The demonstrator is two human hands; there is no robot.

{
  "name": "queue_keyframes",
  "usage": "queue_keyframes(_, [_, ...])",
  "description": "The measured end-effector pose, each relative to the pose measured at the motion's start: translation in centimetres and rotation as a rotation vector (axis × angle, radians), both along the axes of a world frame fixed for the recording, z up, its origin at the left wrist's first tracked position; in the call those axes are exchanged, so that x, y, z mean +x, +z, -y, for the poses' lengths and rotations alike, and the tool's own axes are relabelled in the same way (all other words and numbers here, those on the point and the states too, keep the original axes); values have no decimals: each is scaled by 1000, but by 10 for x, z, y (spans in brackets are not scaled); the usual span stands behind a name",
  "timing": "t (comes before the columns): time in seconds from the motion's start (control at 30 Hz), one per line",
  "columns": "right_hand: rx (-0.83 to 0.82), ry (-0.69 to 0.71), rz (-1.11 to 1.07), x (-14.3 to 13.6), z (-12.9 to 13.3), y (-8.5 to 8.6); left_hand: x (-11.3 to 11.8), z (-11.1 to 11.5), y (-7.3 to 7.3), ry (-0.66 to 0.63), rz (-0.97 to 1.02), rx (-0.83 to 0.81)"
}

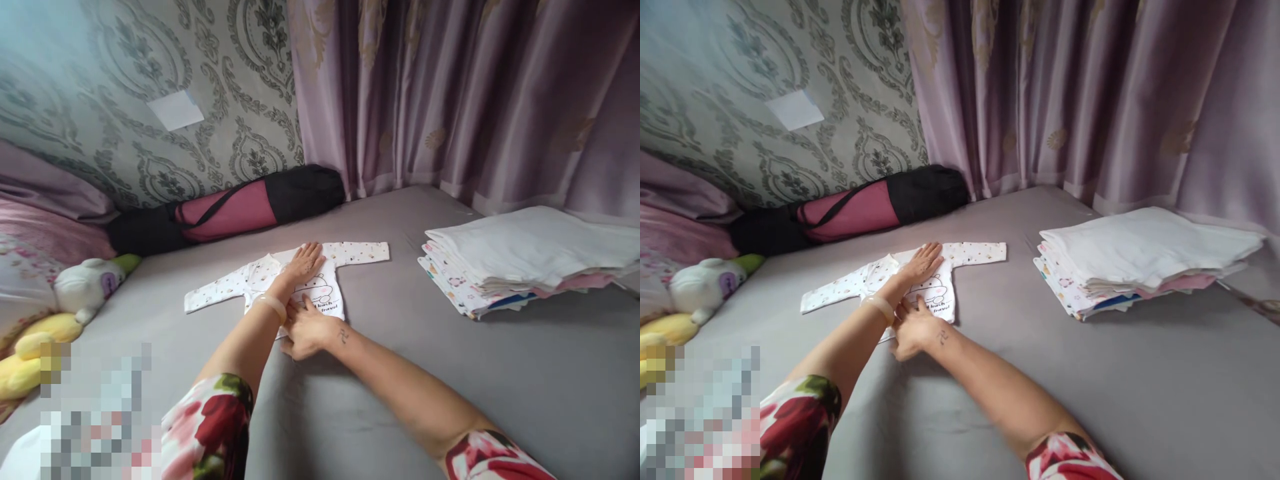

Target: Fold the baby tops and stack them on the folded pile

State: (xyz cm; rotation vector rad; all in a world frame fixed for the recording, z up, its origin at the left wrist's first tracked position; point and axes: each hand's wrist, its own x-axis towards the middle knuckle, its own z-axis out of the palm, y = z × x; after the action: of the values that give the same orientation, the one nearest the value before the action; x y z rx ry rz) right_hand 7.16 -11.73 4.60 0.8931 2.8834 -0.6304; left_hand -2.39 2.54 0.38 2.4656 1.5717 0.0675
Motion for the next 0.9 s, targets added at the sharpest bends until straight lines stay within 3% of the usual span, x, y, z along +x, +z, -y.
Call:
queue_keyframes(0.2, [-277,217,-8,24,-15,36,3,1,-3,14,-41,149])
queue_keyframes(0.27, [-286,137,-48,39,-29,43,4,0,-4,-60,-24,184])
queue_keyframes(0.37, [-123,-225,-10,58,-46,43,4,-2,-4,-171,31,158])
queue_keyframes(0.43, [-116,-380,95,65,-50,40,5,-2,-1,-191,70,129])
queue_keyframes(0.57, [-319,-295,192,67,-52,33,13,0,5,-121,125,100])
queue_keyframes(0.67, [-590,-212,105,71,-56,29,25,5,5,-26,107,99])
queue_keyframes(0.73, [-716,-227,-37,80,-64,27,31,9,2,35,91,99])
queue_keyframes(0.83, [-562,-457,-323,104,-81,22,36,16,-4,99,103,77])
queue_keyframes(0.9, [-290,-776,-420,123,-92,16,37,20,-6,122,123,69])
